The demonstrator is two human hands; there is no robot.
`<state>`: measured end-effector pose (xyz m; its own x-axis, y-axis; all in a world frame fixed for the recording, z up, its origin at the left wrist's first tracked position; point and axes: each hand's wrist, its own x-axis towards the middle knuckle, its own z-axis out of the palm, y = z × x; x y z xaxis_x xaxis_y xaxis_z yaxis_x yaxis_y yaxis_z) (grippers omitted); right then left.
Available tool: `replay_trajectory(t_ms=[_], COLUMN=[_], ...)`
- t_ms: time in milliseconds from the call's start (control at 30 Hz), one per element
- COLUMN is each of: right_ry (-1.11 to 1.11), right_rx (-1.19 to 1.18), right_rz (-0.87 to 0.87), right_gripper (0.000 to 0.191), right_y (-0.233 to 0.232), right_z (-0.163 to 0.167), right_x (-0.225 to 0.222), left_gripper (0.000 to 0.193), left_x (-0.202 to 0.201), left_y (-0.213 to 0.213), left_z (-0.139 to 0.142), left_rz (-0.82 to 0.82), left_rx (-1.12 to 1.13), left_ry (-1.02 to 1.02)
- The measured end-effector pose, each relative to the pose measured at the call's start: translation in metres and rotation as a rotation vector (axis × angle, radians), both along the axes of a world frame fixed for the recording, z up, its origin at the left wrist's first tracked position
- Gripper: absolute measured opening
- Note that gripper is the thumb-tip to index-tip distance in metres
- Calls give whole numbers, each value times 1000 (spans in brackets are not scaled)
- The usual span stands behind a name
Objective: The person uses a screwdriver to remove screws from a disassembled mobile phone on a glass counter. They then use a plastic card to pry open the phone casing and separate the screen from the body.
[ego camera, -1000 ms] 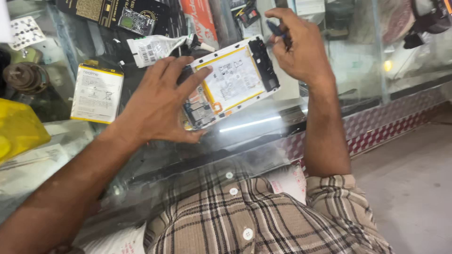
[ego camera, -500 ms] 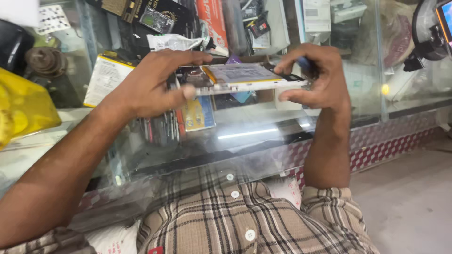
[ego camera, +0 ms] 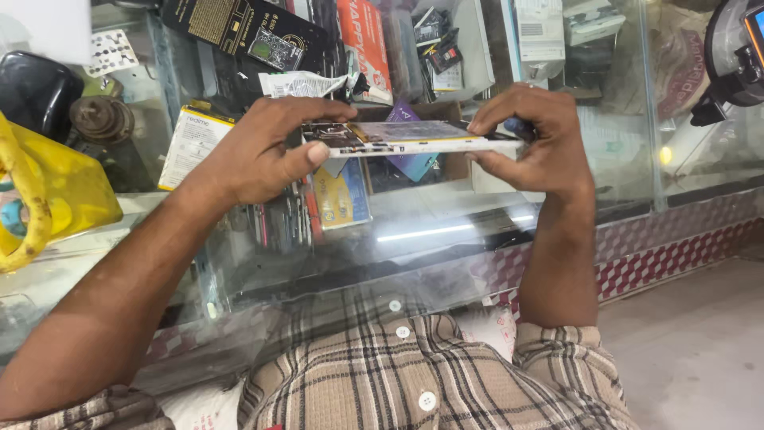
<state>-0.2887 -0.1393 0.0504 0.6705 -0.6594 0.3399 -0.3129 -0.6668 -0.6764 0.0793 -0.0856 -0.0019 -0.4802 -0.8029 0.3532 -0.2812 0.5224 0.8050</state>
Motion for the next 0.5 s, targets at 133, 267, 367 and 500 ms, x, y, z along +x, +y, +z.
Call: replay_trajectory(t_ms=[133, 267, 367, 500], right_ry=[39, 47, 98, 111], right_rx=[-113, -214, -163, -89], right_rz=[-7, 13, -3, -39], right_gripper=[26, 22, 23, 28], right_y=[4, 15, 41, 86], right_z=[-1, 4, 12, 17], right_x=[7, 20, 35, 59], left_gripper=[78, 79, 75, 70], left_x=[-1, -11, -23, -32], left_y=[4, 6, 0, 1], left_z=[-8, -20, -28, -29], left_rz=[13, 95, 135, 213], left_rx=[-7, -11, -17, 86], left_ry=[48, 270, 499, 684])
